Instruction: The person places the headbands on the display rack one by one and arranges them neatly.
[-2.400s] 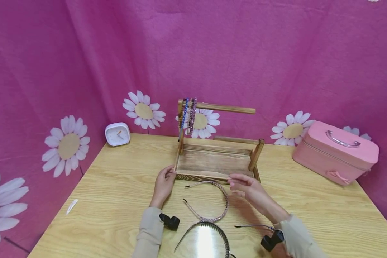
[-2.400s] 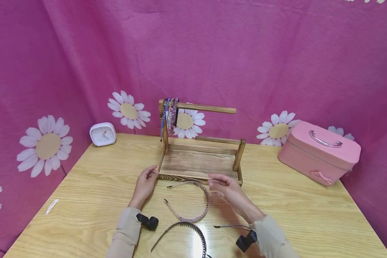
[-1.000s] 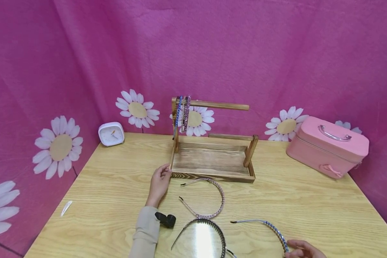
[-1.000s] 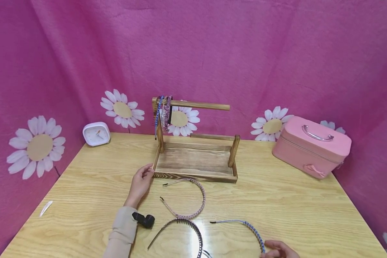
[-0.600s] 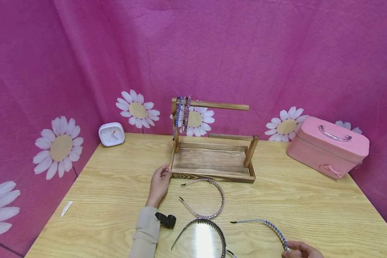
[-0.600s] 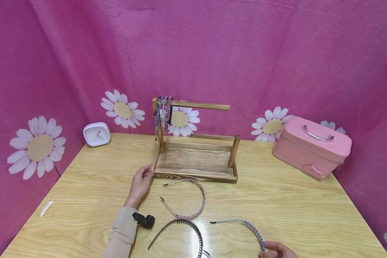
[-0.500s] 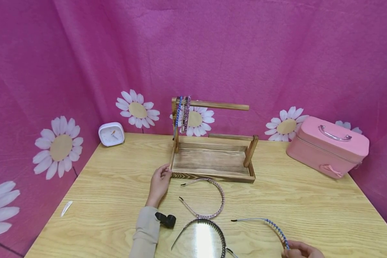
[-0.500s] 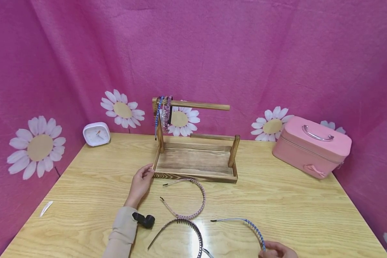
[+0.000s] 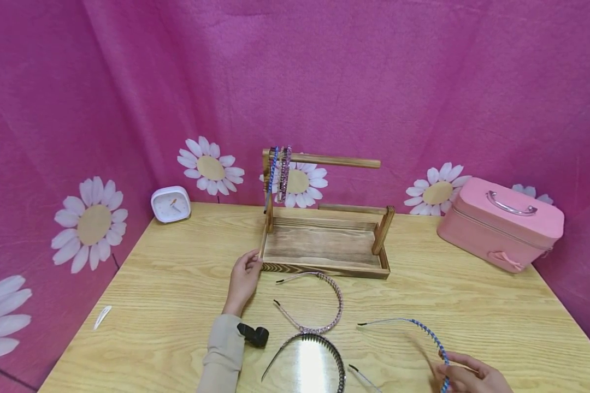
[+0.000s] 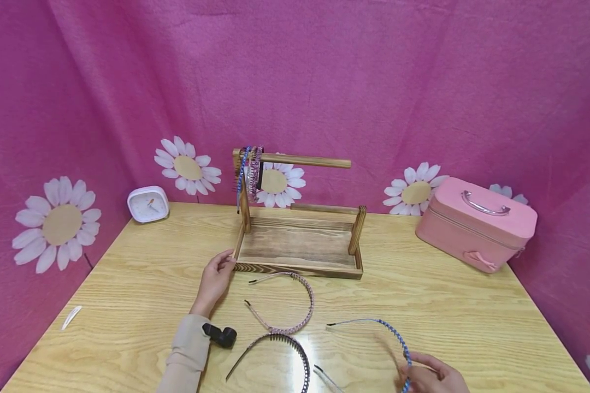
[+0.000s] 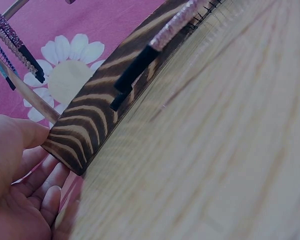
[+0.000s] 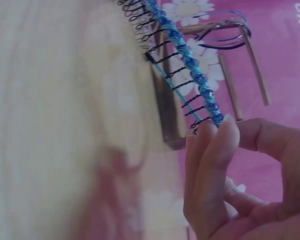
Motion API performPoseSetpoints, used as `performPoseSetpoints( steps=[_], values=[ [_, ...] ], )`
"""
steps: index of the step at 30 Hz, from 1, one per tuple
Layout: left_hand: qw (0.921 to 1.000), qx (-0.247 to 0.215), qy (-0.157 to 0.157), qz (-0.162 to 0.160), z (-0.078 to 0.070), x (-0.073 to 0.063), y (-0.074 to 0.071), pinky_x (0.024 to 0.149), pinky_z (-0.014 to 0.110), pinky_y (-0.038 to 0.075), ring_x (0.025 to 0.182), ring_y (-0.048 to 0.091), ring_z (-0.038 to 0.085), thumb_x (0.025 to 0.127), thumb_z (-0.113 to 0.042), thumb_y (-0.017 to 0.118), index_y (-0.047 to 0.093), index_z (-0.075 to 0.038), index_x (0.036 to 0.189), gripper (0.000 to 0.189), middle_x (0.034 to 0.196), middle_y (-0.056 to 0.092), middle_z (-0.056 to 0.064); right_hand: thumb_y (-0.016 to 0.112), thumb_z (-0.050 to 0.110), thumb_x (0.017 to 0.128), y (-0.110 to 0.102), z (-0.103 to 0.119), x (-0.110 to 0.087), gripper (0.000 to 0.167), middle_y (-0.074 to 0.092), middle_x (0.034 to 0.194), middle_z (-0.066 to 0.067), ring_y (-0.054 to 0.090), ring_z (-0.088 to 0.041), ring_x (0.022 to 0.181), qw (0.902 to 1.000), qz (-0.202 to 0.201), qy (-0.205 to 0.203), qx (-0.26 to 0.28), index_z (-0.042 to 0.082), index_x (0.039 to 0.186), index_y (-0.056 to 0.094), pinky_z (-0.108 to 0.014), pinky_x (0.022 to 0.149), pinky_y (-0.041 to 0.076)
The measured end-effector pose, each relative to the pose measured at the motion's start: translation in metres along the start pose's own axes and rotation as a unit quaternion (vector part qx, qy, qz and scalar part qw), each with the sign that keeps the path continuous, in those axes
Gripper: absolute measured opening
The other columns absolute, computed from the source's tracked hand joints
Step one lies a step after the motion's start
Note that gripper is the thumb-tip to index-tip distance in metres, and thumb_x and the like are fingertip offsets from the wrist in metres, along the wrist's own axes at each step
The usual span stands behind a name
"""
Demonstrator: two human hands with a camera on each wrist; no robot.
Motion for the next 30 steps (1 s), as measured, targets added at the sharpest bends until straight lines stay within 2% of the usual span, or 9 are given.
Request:
performPoseSetpoints(
  steps=[2, 4, 5, 9, 14, 16, 19, 25, 30],
  values=[
    [1.0, 0.002, 0.002, 0.0, 0.0, 0.001, 0.001, 0.091, 0.035, 0.047, 0.105, 0.058, 0.03, 0.098, -0.009, 0.053, 0.058, 0.005, 0.128, 0.034, 0.116, 0.058, 0.021, 0.065, 0.025, 0.091, -0.002, 0.01, -0.004, 0.018, 0.073, 0.086, 0.008, 0.065, -0.01, 0.072, 0.9998, 0.016, -0.01, 0.002, 0.02, 0.108, 0.071, -0.028, 0.063, 0.056],
    [1.0, 0.003, 0.002, -0.001, 0.0, 0.001, 0.001, 0.091, 0.036, 0.047, 0.106, 0.058, 0.03, 0.098, -0.01, 0.054, 0.058, 0.004, 0.128, 0.034, 0.116, 0.058, 0.021, 0.061, 0.023, 0.095, -0.006, 0.02, -0.007, 0.012, 0.073, 0.089, 0.012, 0.064, -0.006, 0.074, 0.9992, 0.033, -0.023, 0.002, 0.029, 0.102, 0.069, -0.026, 0.065, 0.057],
    [1.0, 0.003, 0.001, -0.002, 0.0, 0.001, 0.001, 0.092, 0.036, 0.047, 0.106, 0.058, 0.03, 0.098, -0.01, 0.054, 0.058, 0.004, 0.128, 0.034, 0.115, 0.058, 0.021, 0.06, 0.022, 0.096, -0.007, 0.025, -0.008, 0.013, 0.073, 0.089, 0.013, 0.063, -0.005, 0.074, 0.9988, 0.034, -0.036, 0.004, 0.03, 0.101, 0.068, -0.025, 0.065, 0.057],
    [1.0, 0.002, -0.002, -0.001, 0.0, 0.0, 0.001, 0.093, 0.038, 0.047, 0.107, 0.058, 0.031, 0.098, -0.009, 0.054, 0.059, 0.004, 0.128, 0.034, 0.116, 0.058, 0.021, 0.055, 0.017, 0.1, -0.016, 0.044, -0.009, 0.027, 0.072, 0.087, 0.017, 0.06, -0.001, 0.074, 0.9936, 0.043, -0.1, 0.03, 0.04, 0.09, 0.065, -0.022, 0.064, 0.055],
    [1.0, 0.003, -0.002, 0.0, 0.0, 0.0, 0.001, 0.093, 0.037, 0.047, 0.106, 0.058, 0.03, 0.098, -0.009, 0.053, 0.058, 0.004, 0.128, 0.033, 0.116, 0.058, 0.021, 0.051, 0.01, 0.1, -0.026, 0.071, -0.004, 0.033, 0.073, 0.089, 0.016, 0.058, -0.001, 0.075, 0.9734, 0.033, -0.214, 0.075, 0.036, 0.095, 0.071, -0.02, 0.063, 0.052],
    [1.0, 0.004, 0.0, -0.002, 0.0, 0.0, 0.001, 0.092, 0.037, 0.047, 0.106, 0.058, 0.03, 0.098, -0.009, 0.054, 0.059, 0.004, 0.128, 0.033, 0.116, 0.058, 0.021, 0.052, 0.008, 0.1, -0.029, 0.085, -0.001, 0.032, 0.073, 0.089, 0.015, 0.058, -0.001, 0.075, 0.9648, 0.031, -0.243, 0.097, 0.033, 0.096, 0.073, -0.019, 0.063, 0.052],
    [1.0, 0.003, 0.002, -0.004, 0.0, 0.001, 0.001, 0.092, 0.036, 0.048, 0.105, 0.058, 0.03, 0.097, -0.008, 0.054, 0.058, 0.005, 0.128, 0.034, 0.115, 0.058, 0.021, 0.056, 0.009, 0.098, -0.031, 0.106, 0.003, 0.029, 0.072, 0.086, 0.016, 0.057, 0.001, 0.073, 0.957, 0.023, -0.26, 0.125, 0.031, 0.095, 0.074, -0.017, 0.063, 0.05],
    [1.0, -0.001, 0.0, 0.001, 0.001, 0.0, 0.001, 0.095, 0.04, 0.047, 0.107, 0.058, 0.031, 0.098, -0.008, 0.053, 0.058, 0.004, 0.129, 0.034, 0.116, 0.057, 0.022, 0.061, 0.011, 0.095, -0.029, 0.139, 0.014, 0.024, 0.068, 0.084, 0.018, 0.054, 0.003, 0.074, 0.9492, 0.024, -0.278, 0.146, 0.031, 0.096, 0.075, -0.014, 0.067, 0.047],
    [1.0, 0.003, 0.002, 0.0, 0.001, 0.0, 0.001, 0.094, 0.038, 0.047, 0.107, 0.058, 0.031, 0.098, -0.008, 0.053, 0.058, 0.005, 0.129, 0.034, 0.117, 0.058, 0.022, 0.06, 0.007, 0.095, -0.025, 0.159, 0.026, 0.025, 0.069, 0.09, 0.015, 0.055, 0.002, 0.08, 0.93, 0.056, -0.291, 0.217, 0.025, 0.097, 0.076, -0.014, 0.068, 0.048]
  ],
)
Point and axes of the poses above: each hand's wrist, its own x-axis towards the middle knuckle, its own y-axis out of the palm, z = x × y, the point moved 3 cm from there along x, towards the middle knuckle
